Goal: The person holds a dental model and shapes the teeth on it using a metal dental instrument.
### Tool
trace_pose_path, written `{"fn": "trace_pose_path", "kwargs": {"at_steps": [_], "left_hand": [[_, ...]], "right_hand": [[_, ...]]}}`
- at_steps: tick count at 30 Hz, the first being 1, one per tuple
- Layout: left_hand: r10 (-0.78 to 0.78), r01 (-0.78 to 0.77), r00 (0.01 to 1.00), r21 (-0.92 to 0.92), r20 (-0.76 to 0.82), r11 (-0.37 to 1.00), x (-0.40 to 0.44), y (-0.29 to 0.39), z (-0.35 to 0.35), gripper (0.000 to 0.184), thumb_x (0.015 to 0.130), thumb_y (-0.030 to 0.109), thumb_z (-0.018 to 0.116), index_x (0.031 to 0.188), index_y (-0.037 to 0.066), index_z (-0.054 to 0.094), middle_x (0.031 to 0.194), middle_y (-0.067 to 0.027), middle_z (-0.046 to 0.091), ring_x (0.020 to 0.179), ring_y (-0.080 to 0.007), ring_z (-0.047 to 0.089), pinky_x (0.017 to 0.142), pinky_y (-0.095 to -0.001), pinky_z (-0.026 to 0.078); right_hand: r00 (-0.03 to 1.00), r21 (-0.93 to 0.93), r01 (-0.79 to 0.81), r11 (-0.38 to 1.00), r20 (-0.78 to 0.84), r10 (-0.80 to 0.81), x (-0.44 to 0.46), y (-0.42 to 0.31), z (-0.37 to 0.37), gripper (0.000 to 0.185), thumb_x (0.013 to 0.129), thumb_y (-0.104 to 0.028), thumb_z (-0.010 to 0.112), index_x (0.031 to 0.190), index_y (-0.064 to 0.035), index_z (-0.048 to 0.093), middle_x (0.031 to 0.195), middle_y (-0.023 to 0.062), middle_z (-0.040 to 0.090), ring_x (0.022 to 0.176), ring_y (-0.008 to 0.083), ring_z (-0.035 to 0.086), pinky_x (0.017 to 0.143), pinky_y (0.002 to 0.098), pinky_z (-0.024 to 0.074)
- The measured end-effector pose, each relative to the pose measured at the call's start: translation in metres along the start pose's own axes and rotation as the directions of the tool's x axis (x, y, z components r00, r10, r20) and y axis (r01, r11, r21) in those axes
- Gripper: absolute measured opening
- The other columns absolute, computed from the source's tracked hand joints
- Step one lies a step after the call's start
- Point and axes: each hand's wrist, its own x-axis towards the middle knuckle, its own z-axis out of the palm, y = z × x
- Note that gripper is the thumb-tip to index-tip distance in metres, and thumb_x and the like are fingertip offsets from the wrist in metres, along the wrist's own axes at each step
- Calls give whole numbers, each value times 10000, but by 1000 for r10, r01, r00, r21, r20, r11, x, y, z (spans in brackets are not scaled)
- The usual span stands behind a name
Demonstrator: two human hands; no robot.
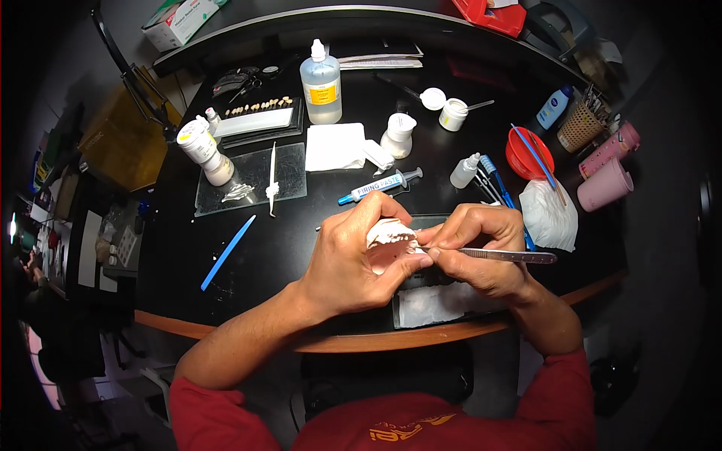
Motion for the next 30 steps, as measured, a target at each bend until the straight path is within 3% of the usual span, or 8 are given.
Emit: {"fn": "trace_pose_path", "kwargs": {"at_steps": [2,5,8,11,14,17,26,30], "left_hand": [[25,-25,1000,23,2,999,1,0,-2,445,765,157,937,1023,2,609,856,-93,709,803,-142,733,700,-269,561],[4,-4,1000,16,-6,1000,2,-1,-2,450,764,162,938,1027,-2,611,862,-96,709,804,-146,735,700,-272,563],[-36,35,999,-14,-17,999,1,1,-1,415,775,174,906,1007,-10,617,865,-150,686,783,-285,738,681,-360,564],[-44,43,999,-8,-16,999,1,1,0,412,776,166,900,1007,-15,611,873,-162,685,790,-294,738,679,-366,563],[-15,15,1000,18,-4,1000,1,0,-1,413,777,159,897,1009,-16,604,870,-167,682,785,-302,735,671,-371,560],[14,-15,1000,66,12,998,1,-1,-2,428,774,128,918,1037,-6,608,861,-108,713,795,-170,747,693,-286,565],[146,-145,989,52,-24,988,1,1,0,345,812,112,865,1005,-4,604,847,-133,642,707,-266,675,600,-364,511],[166,-164,986,99,-7,981,-1,-1,-1,395,784,169,917,986,15,615,875,-114,689,725,-229,707,626,-321,547]], "right_hand": [[1000,-27,2,1000,-25,-2,-1,-3,3,119,845,82,744,778,6,680,857,125,726,915,235,772,897,385,636],[995,-124,91,988,-19,-94,1,-3,4,118,839,94,746,787,10,681,853,114,716,909,230,770,897,383,642],[994,-193,97,976,-32,-105,2,-6,6,114,836,100,745,794,15,683,839,106,709,906,229,771,885,382,649],[995,-183,84,980,-46,-94,2,-5,7,105,835,98,747,795,19,691,842,111,713,900,235,774,877,381,651],[995,-171,86,982,-43,-95,2,-5,7,95,834,99,746,799,23,701,841,123,721,882,239,776,884,384,650],[993,-193,107,975,-32,-115,3,-4,6,88,829,104,743,805,27,707,837,134,728,873,243,778,882,383,649],[984,-231,177,957,7,-180,3,-7,5,85,803,103,752,819,29,714,833,141,741,887,273,786,842,376,651],[987,-233,155,960,2,-159,1,-7,5,96,785,103,761,800,24,708,817,136,741,869,266,786,849,391,652]]}}
